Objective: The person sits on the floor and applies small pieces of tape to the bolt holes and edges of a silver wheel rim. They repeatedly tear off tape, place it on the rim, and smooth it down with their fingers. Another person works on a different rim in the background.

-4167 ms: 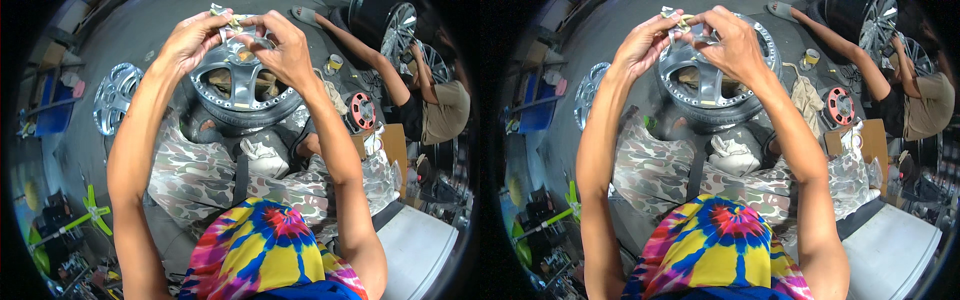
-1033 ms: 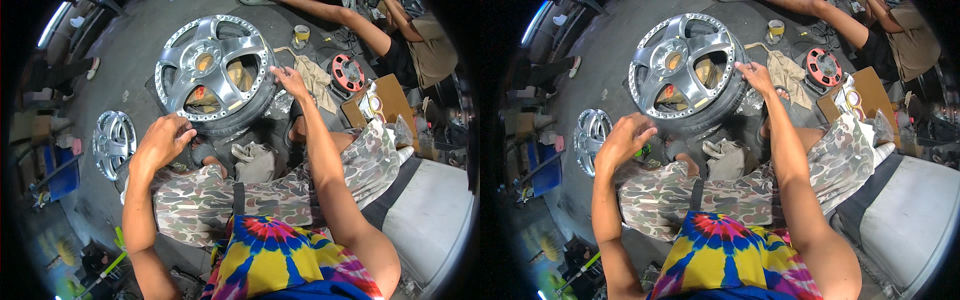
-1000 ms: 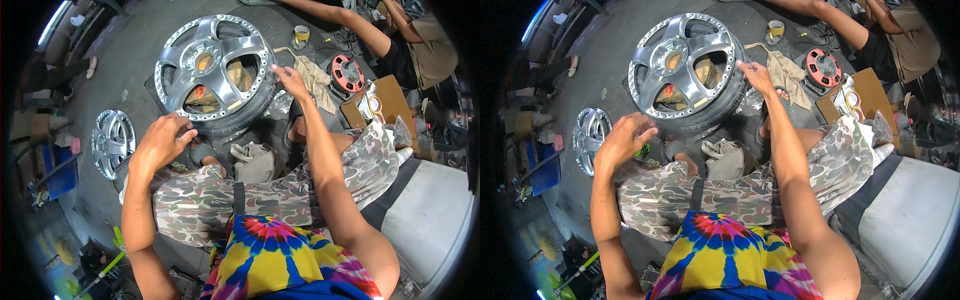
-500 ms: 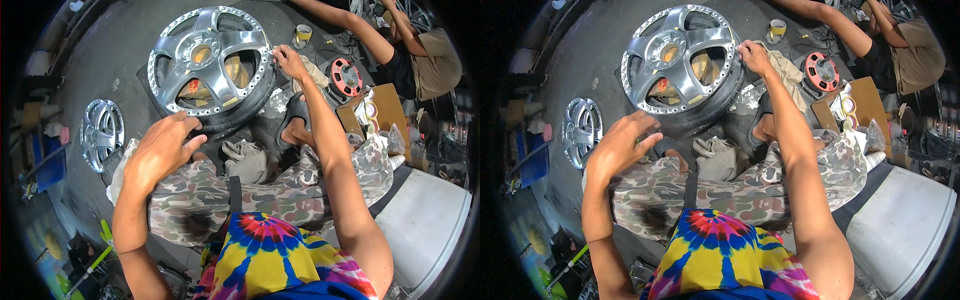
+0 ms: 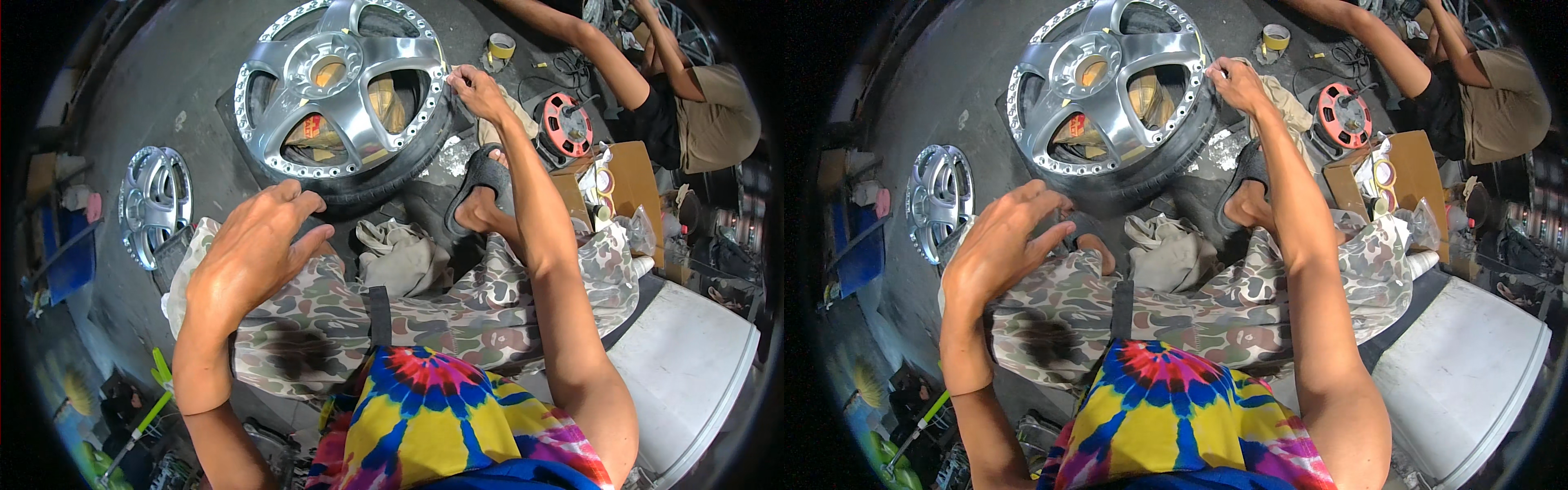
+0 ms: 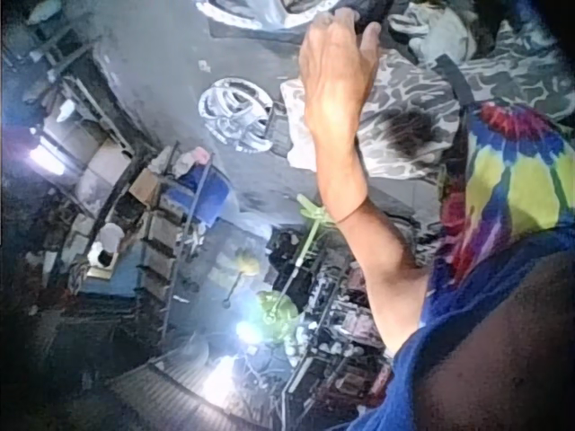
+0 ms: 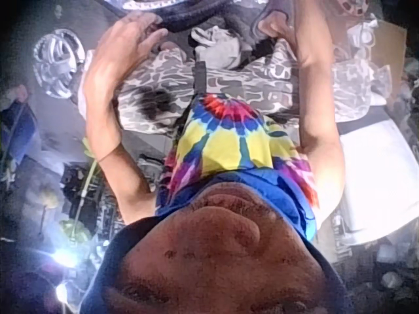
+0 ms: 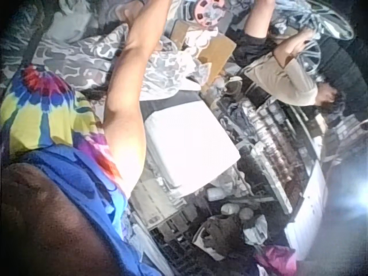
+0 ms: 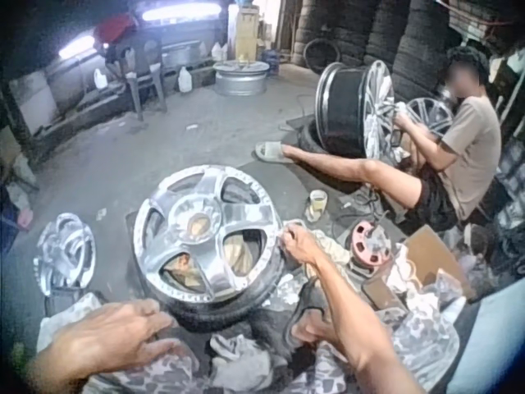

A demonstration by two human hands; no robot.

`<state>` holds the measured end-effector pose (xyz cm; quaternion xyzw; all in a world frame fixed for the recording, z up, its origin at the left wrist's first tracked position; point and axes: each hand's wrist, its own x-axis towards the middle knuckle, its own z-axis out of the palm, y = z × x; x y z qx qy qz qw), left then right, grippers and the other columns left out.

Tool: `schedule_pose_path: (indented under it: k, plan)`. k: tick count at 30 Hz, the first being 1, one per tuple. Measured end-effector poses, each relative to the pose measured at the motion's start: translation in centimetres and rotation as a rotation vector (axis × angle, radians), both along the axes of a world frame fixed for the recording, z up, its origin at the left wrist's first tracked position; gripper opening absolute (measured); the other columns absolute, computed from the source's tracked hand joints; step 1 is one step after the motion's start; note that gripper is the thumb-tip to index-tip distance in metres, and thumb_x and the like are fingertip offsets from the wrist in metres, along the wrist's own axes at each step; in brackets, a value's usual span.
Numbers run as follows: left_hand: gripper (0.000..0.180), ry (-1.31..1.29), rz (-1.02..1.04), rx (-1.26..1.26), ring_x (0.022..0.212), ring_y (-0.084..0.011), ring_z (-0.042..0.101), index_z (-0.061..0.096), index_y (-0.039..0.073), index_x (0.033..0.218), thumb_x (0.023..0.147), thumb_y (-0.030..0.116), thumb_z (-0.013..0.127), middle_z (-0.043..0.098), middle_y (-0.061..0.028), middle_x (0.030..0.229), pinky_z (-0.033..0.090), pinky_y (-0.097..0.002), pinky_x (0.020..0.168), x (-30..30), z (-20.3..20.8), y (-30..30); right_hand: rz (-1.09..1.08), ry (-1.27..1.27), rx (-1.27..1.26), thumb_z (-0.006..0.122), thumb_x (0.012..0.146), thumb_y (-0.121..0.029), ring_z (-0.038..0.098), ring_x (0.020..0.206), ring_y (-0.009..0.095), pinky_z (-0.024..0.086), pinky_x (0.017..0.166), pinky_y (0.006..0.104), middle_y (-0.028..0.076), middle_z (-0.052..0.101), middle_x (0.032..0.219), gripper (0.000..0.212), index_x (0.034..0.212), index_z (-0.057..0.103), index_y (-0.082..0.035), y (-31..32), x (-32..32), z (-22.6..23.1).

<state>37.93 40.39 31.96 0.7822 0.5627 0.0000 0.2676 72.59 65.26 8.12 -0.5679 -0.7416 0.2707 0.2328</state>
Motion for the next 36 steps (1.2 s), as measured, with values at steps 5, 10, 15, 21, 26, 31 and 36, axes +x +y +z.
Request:
schedule_pose_path:
  k: [5,10,15,21,26,31,36]
  plan:
    - [0.031,0.012,0.003,-0.015,0.104,-0.0394,0.068,0.073,0.000,0.114,0.092,0.021,0.078,0.070,-0.0201,0.112,0.055,-0.0464,0.092,0.0,0.1,0.0,-0.013,-0.050,0.010,0.064,0.102,-0.035,0.066,0.087,0.026,0.051,0.084,0.0400,0.013,0.070,0.089,0.033,0.100,0.068,-0.003,-0.3,-0.4,1.0]
    - [0.031,-0.005,-0.005,0.026,0.104,-0.0390,0.068,0.073,0.000,0.114,0.092,0.021,0.077,0.070,-0.0199,0.111,0.055,-0.0466,0.092,-0.4,-0.2,-0.2,0.055,-0.043,-0.008,0.062,0.101,-0.036,0.070,0.098,0.040,0.052,0.088,0.0469,0.019,0.074,0.098,0.032,0.108,0.072,-0.006,-1.2,-0.5,1.0]
    - [0.028,-0.044,-0.016,0.030,0.098,-0.0414,0.068,0.073,-0.002,0.112,0.095,0.020,0.073,0.069,-0.0208,0.105,0.053,-0.0477,0.087,0.0,-0.2,0.0,0.007,-0.005,0.011,0.062,0.101,-0.035,0.071,0.094,0.039,0.053,0.086,0.0458,0.019,0.075,0.095,0.031,0.106,0.072,-0.006,-1.1,0.0,0.4]
    - [0.029,-0.036,-0.013,0.028,0.099,-0.0410,0.068,0.073,-0.002,0.113,0.095,0.020,0.073,0.069,-0.0205,0.106,0.053,-0.0473,0.088,-0.2,-0.2,0.0,0.005,-0.026,0.012,0.062,0.101,-0.035,0.070,0.095,0.041,0.053,0.085,0.0468,0.020,0.074,0.094,0.031,0.105,0.072,-0.006,-2.4,-0.9,0.8]
    - [0.029,-0.042,-0.025,0.027,0.100,-0.0407,0.068,0.072,-0.003,0.114,0.095,0.020,0.072,0.069,-0.0199,0.106,0.053,-0.0471,0.088,0.0,0.1,0.1,0.010,0.037,-0.043,0.063,0.100,-0.036,0.070,0.096,0.043,0.052,0.085,0.0491,0.023,0.073,0.096,0.032,0.106,0.071,-0.005,-2.6,-0.8,0.5]
    - [0.029,-0.026,-0.031,0.040,0.100,-0.0409,0.068,0.072,-0.002,0.114,0.095,0.020,0.073,0.069,-0.0194,0.106,0.053,-0.0473,0.088,-0.3,-0.2,0.0,-0.033,-0.079,0.054,0.062,0.103,-0.030,0.069,0.083,0.024,0.053,0.080,0.0368,0.011,0.073,0.087,0.028,0.106,0.071,-0.004,-3.6,-1.5,0.4]
    - [0.029,-0.040,-0.037,0.037,0.101,-0.0410,0.068,0.072,-0.002,0.113,0.095,0.020,0.073,0.069,-0.0194,0.106,0.053,-0.0477,0.088,-0.2,0.0,0.4,-0.016,-0.010,-0.013,0.062,0.101,-0.033,0.070,0.095,0.040,0.053,0.084,0.0469,0.022,0.073,0.095,0.030,0.107,0.070,-0.004,-4.3,-1.4,-0.5]
